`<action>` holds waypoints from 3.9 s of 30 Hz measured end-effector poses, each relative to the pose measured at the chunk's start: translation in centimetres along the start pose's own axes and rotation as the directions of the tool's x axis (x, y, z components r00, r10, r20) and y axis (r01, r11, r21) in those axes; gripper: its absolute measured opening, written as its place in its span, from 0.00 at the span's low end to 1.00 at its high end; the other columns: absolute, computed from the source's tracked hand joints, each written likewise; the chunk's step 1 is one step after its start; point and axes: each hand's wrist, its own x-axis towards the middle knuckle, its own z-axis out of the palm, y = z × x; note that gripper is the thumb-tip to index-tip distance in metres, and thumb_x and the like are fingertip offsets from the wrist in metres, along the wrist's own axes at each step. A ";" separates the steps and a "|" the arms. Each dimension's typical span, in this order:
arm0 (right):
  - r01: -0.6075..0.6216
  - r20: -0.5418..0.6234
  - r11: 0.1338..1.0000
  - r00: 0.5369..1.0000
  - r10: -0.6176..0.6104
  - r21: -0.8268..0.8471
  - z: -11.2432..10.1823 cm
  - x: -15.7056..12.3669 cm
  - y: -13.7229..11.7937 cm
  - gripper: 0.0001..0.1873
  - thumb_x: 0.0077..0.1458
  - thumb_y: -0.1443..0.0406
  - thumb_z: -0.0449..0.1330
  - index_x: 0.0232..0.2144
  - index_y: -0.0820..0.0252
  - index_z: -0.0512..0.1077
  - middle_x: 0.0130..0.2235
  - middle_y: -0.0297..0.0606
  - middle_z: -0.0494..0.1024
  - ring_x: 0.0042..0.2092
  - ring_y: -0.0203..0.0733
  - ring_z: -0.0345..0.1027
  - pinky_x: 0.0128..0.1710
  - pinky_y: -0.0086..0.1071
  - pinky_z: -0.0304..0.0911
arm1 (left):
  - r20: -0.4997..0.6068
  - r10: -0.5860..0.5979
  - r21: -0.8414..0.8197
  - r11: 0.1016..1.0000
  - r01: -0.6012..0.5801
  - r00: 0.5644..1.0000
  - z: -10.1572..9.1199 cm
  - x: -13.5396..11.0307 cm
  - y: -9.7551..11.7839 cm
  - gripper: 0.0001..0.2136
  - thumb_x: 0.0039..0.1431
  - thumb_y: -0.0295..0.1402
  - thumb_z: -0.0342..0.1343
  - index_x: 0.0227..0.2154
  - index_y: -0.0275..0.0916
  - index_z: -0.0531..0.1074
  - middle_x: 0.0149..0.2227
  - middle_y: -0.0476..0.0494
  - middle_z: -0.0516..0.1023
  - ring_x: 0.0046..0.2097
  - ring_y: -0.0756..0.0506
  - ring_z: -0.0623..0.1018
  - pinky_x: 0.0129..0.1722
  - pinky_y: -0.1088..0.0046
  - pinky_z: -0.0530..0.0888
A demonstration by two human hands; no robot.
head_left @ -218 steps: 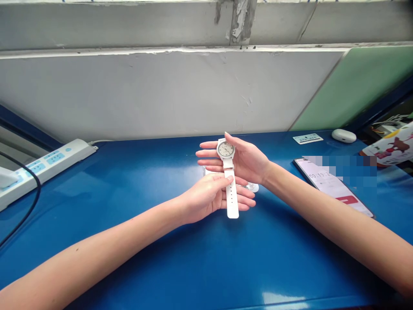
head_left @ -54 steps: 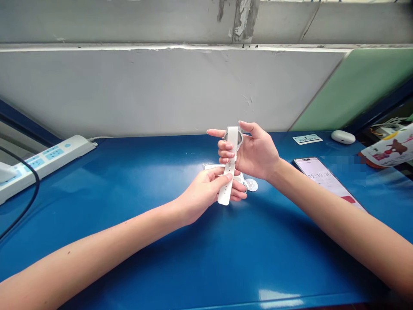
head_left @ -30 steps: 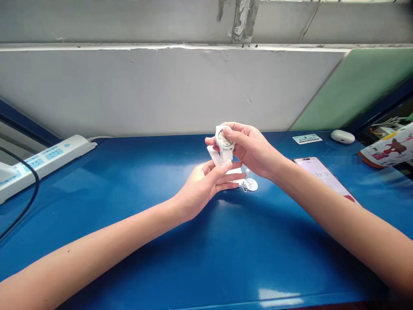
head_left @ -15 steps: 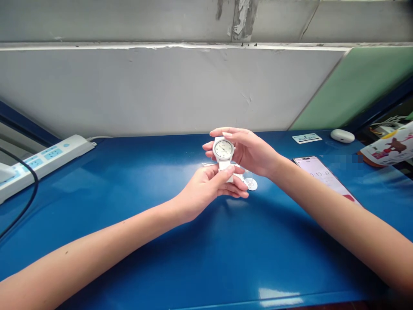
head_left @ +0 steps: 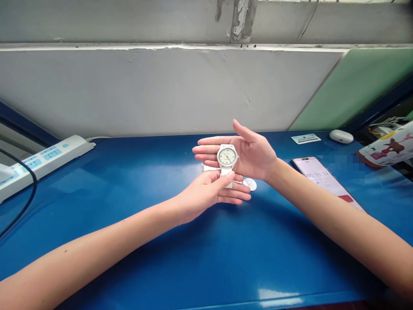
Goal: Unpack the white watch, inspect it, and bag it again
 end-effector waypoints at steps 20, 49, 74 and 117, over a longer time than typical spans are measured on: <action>0.005 -0.033 0.999 0.999 -0.006 -0.039 0.2 0.0 -0.1 0.40 0.63 0.40 0.42 0.47 0.67 0.76 0.54 0.53 0.79 0.61 0.55 0.68 0.61 0.50 0.61 | -0.024 -0.035 -0.010 0.999 0.034 0.999 -0.7 0.2 -0.1 0.20 0.63 0.47 0.61 0.40 0.30 0.76 0.39 0.31 0.84 0.39 0.40 0.85 0.44 0.64 0.79; 0.059 -0.140 0.997 0.988 -0.066 -0.055 0.5 0.1 0.2 0.36 0.62 0.41 0.46 0.45 0.65 0.77 0.54 0.51 0.79 0.57 0.53 0.72 0.56 0.44 0.69 | 0.011 -0.027 0.004 1.000 0.027 1.000 -0.8 0.3 0.5 0.19 0.62 0.46 0.61 0.40 0.32 0.77 0.45 0.31 0.83 0.48 0.37 0.83 0.50 0.61 0.76; 0.152 -0.322 0.651 0.772 -0.548 -0.744 0.8 -6.9 3.6 0.20 0.57 0.53 0.65 0.50 0.51 0.75 0.49 0.40 0.80 0.31 0.39 0.73 0.32 0.37 0.73 | 0.118 0.598 0.941 0.188 -0.281 0.793 -2.1 0.1 -0.2 0.14 0.67 0.32 0.48 0.50 0.40 0.75 0.50 0.39 0.80 0.51 0.37 0.79 0.54 0.59 0.72; -0.313 -0.476 0.395 0.764 -0.436 -0.864 -6.5 -8.4 1.0 0.11 0.54 0.58 0.64 0.33 0.58 0.81 0.35 0.39 0.84 0.37 0.46 0.78 0.37 0.36 0.70 | 0.256 0.428 0.962 -0.025 -0.272 0.867 -4.8 1.5 -2.3 0.22 0.70 0.39 0.48 0.62 0.35 0.61 0.59 0.29 0.67 0.60 0.33 0.68 0.59 0.49 0.70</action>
